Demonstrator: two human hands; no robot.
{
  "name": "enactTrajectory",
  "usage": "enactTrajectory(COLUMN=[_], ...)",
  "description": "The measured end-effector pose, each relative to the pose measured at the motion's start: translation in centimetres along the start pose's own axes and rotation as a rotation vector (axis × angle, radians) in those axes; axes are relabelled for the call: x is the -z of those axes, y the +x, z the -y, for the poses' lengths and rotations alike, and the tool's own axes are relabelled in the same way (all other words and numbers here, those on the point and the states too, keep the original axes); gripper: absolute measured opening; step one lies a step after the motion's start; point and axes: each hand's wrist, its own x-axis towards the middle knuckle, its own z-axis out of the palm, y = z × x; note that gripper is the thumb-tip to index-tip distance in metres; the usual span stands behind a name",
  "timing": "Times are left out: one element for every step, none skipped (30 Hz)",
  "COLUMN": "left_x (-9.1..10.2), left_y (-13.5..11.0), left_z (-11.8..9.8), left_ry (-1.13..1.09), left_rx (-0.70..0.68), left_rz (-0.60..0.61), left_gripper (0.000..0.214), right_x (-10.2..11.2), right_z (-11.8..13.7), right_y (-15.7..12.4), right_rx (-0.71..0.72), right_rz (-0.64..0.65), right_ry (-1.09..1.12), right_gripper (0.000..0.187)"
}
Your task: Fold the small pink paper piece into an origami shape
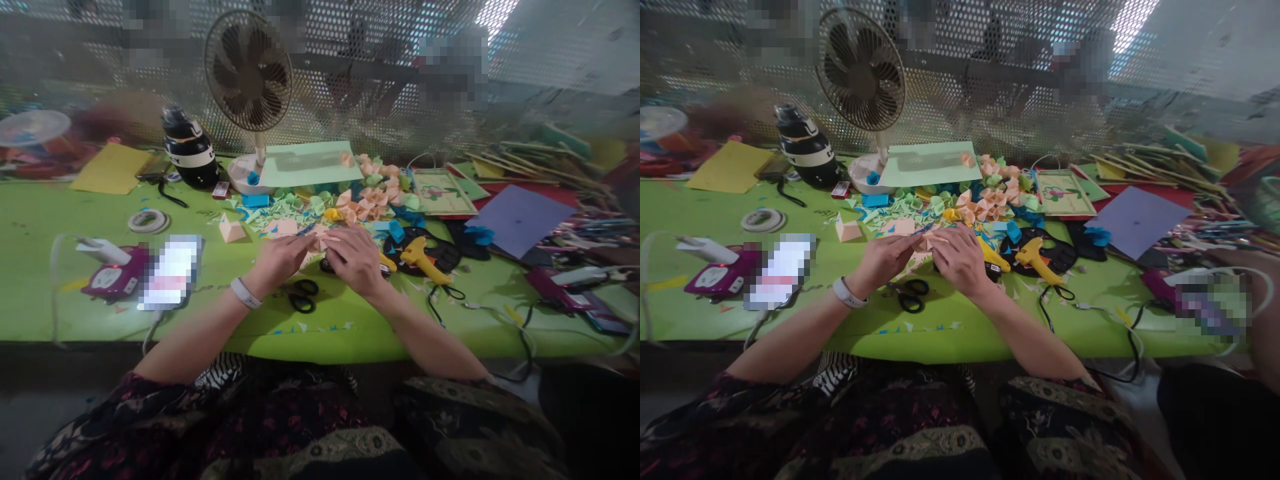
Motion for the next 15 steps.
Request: enactTrajectory(left_x=[0.08, 0.18, 0.31, 0.45, 0.6, 0.74, 0.85, 0.92, 0.94, 0.9, 0.8, 0.64, 0.43, 0.2, -0.02], left_y=[0.06, 0.13, 0.2, 0.28, 0.34, 0.38, 0.39, 0.39, 0.36, 0.32, 0.29, 0.26, 0.26, 0.3, 0.37], left_z=[0.0, -0.02, -0.05, -0.09, -0.14, -0.18, -0.22, -0.24, -0.23, -0.2, -0.13, -0.01, 0.13, 0.29, 0.44], left_ry=[0.021, 0.05, 0.088, 0.135, 0.183, 0.227, 0.26, 0.281, 0.287, 0.275, 0.242, 0.19, 0.115, 0.019, -0.098], left_rx=[-0.014, -0.036, -0.065, -0.097, -0.127, -0.151, -0.165, -0.168, -0.161, -0.149, -0.13, -0.102, -0.062, -0.007, 0.067], left_rz=[0.007, 0.021, 0.038, 0.057, 0.074, 0.086, 0.097, 0.102, 0.104, 0.103, 0.099, 0.09, 0.074, 0.052, 0.031], left_gripper=[0.031, 0.031, 0.032, 0.033, 0.033, 0.033, 0.032, 0.032, 0.031, 0.032, 0.032, 0.032, 0.032, 0.031, 0.03], right_x=[-0.05, -0.09, -0.13, -0.18, -0.23, -0.29, -0.35, -0.4, -0.44, -0.45, -0.43, -0.35, -0.22, -0.04, 0.16], right_z=[-0.03, -0.06, -0.09, -0.11, -0.14, -0.15, -0.15, -0.14, -0.11, -0.08, -0.03, 0.0, 0.02, -0.01, -0.08], right_y=[0.0, 0.0, -0.01, -0.02, -0.04, -0.06, -0.08, -0.09, -0.1, -0.09, -0.06, -0.01, 0.07, 0.16, 0.26], right_rx=[-0.011, -0.021, -0.023, -0.016, -0.003, 0.011, 0.022, 0.023, 0.015, -0.001, -0.022, -0.044, -0.068, -0.098, -0.143], right_rz=[-0.004, -0.004, -0.002, -0.001, -0.004, -0.007, -0.008, -0.007, -0.001, 0.009, 0.02, 0.025, 0.021, 0.007, -0.016], right_ry=[0.019, 0.035, 0.043, 0.043, 0.038, 0.032, 0.027, 0.025, 0.028, 0.038, 0.053, 0.073, 0.1, 0.135, 0.183], right_gripper=[0.019, 0.019, 0.019, 0.019, 0.019, 0.019, 0.018, 0.018, 0.018, 0.017, 0.017, 0.017, 0.016, 0.015, 0.015])
